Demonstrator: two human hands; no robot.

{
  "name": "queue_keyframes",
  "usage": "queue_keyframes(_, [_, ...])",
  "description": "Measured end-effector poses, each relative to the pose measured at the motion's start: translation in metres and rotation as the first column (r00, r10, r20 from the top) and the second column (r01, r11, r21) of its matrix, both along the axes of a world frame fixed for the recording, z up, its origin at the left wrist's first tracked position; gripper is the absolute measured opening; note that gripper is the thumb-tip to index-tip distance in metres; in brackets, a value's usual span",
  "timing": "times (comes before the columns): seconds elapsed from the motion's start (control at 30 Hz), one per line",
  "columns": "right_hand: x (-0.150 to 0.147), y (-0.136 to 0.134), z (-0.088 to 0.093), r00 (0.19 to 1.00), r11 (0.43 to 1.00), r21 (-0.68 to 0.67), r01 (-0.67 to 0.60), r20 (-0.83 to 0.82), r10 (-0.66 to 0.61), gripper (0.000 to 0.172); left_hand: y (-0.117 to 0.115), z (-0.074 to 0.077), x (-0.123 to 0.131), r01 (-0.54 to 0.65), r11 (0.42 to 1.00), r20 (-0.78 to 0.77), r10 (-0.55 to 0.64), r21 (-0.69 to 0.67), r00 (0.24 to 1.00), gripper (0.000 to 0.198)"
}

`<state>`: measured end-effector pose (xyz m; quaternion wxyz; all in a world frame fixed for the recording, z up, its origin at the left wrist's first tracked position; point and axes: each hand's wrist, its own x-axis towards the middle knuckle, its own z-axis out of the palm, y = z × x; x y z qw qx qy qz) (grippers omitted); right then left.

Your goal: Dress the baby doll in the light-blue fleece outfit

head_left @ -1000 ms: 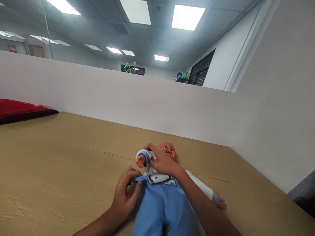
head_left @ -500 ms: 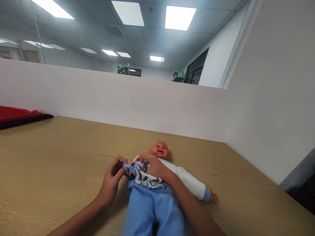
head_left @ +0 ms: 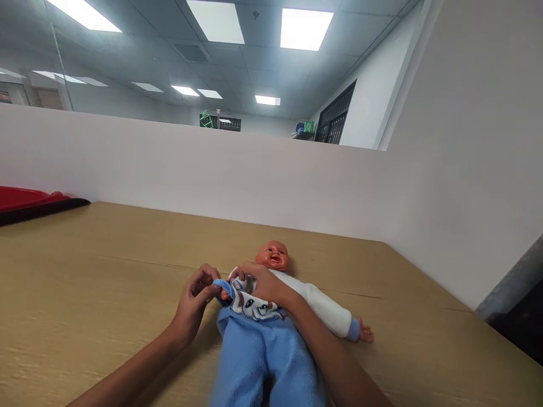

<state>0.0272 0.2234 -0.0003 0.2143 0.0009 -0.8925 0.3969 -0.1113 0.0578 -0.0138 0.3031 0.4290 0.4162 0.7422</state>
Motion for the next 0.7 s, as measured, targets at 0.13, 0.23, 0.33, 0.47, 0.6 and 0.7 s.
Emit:
queue_keyframes(0.13, [-0.001, 0.003, 0.000, 1.000, 0.999, 0.038, 0.005, 0.023, -0.006, 0.026, -0.001, 0.003, 0.000, 0.017, 0.998, 0.020, -0.016, -0.056, 1.000, 0.022])
queue_keyframes(0.23, [-0.002, 0.004, -0.001, 0.999, 0.999, 0.051, -0.008, 0.031, 0.006, 0.022, -0.002, 0.005, 0.000, 0.090, 0.992, 0.085, -0.082, -0.092, 0.993, 0.025])
queue_keyframes(0.33, [-0.002, 0.002, -0.001, 0.997, 0.996, 0.082, -0.024, 0.071, 0.019, 0.016, 0.001, 0.005, 0.000, 0.171, 0.973, 0.171, -0.143, -0.157, 0.975, 0.028])
queue_keyframes(0.47, [-0.001, 0.000, 0.003, 0.997, 0.999, 0.033, -0.028, 0.077, 0.025, 0.013, 0.011, 0.000, -0.007, 0.049, 0.961, 0.103, -0.022, -0.271, 0.994, 0.031])
queue_keyframes(0.6, [0.002, 0.006, 0.009, 0.989, 0.990, -0.097, -0.099, 0.098, 0.108, 0.023, 0.016, -0.005, -0.016, 0.010, 0.945, 0.062, 0.011, -0.326, 0.998, 0.034])
queue_keyframes(0.7, [0.007, 0.007, 0.018, 0.985, 0.981, -0.190, -0.027, 0.161, 0.058, 0.020, 0.016, -0.006, -0.018, 0.049, 0.926, 0.065, -0.026, -0.374, 0.998, 0.035])
